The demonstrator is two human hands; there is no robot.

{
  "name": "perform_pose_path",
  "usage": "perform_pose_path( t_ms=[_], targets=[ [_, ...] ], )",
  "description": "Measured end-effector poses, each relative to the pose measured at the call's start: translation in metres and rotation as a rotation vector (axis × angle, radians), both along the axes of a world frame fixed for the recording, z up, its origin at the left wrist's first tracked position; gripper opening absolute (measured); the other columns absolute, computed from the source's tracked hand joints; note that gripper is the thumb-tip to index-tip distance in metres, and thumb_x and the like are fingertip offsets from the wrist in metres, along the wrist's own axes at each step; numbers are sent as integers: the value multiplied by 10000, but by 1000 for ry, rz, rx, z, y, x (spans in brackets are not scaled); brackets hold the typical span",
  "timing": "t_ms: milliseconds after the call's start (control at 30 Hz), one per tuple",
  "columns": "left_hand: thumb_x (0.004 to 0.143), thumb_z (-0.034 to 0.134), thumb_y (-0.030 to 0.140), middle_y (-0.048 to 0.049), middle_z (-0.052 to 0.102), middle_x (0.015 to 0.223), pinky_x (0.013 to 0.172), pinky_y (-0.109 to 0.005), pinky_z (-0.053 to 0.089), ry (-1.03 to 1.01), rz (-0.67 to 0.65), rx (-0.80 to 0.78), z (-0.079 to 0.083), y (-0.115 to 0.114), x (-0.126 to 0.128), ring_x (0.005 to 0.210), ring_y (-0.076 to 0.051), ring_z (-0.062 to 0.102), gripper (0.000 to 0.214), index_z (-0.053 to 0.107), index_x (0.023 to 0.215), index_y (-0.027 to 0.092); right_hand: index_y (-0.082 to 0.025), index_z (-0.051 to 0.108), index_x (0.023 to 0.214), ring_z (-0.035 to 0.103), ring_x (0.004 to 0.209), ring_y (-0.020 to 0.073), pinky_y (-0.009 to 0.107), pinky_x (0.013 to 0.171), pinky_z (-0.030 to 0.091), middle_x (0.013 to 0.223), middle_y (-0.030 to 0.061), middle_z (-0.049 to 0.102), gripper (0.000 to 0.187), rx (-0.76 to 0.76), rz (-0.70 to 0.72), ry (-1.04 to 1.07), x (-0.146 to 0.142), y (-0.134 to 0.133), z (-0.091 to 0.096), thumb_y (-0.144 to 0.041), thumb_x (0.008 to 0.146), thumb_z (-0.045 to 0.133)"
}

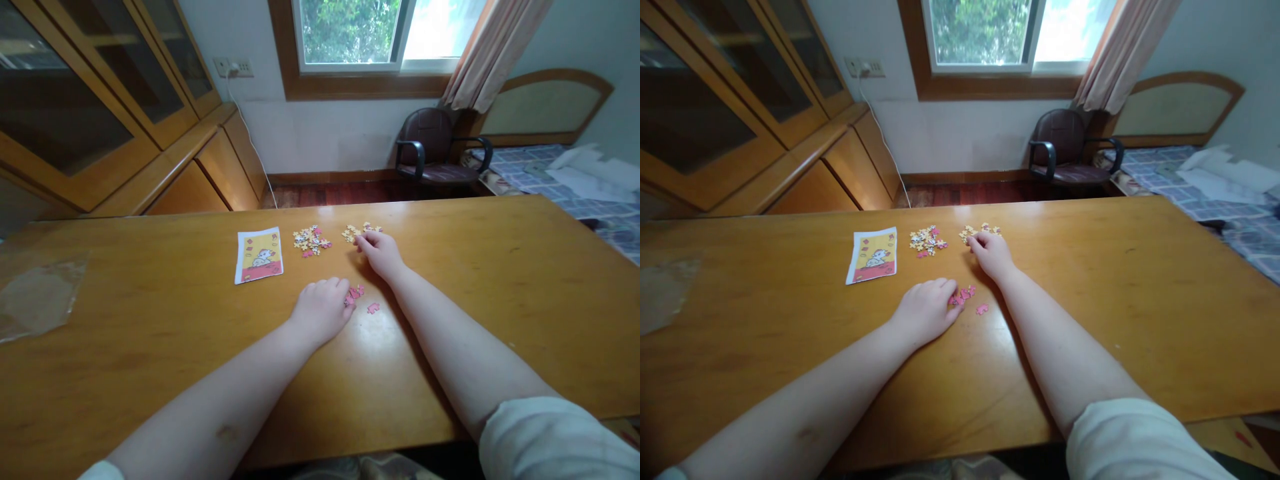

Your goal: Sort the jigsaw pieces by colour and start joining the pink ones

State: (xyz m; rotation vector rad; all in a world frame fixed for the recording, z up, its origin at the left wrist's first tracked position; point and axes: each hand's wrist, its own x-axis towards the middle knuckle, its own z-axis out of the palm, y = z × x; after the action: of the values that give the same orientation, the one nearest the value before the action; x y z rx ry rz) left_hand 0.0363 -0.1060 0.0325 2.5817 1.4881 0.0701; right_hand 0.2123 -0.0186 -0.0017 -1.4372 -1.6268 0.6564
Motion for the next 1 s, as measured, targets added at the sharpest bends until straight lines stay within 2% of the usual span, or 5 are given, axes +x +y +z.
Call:
perform_pose_path(
  t_ms=[400,600,800,1000],
  targets=[
    [855,471,334,-75,656,870,668,-344,446,5,-37,-7,-1,3,-2,790,-242,626,173,591,875,211,-183,657,687,536,603,141,257,614,379,617,5,635,316,-11,-8,14,1,0,0,-423,835,514],
    [856,463,338,-71,660,847,691,-337,451,1,0,-64,-1,3,-1,798,-235,633,177,586,888,213,-182,666,695,516,576,132,256,590,370,603,-2,620,322,-13,-15,1,1,1,-2,-430,833,513],
    [836,505,352,-58,668,821,670,-320,445,-102,0,-63,-1,6,-3,769,-232,635,157,585,866,220,-184,662,698,511,563,131,255,583,374,609,2,624,322,-25,-10,22,0,0,-2,-437,830,514],
    [855,481,349,-43,680,846,642,-302,433,-109,111,-4,-6,20,-12,776,-227,641,175,575,944,231,-185,665,702,518,567,134,252,585,381,608,4,627,315,-31,-11,45,1,1,-3,-434,823,515]
  ],
)
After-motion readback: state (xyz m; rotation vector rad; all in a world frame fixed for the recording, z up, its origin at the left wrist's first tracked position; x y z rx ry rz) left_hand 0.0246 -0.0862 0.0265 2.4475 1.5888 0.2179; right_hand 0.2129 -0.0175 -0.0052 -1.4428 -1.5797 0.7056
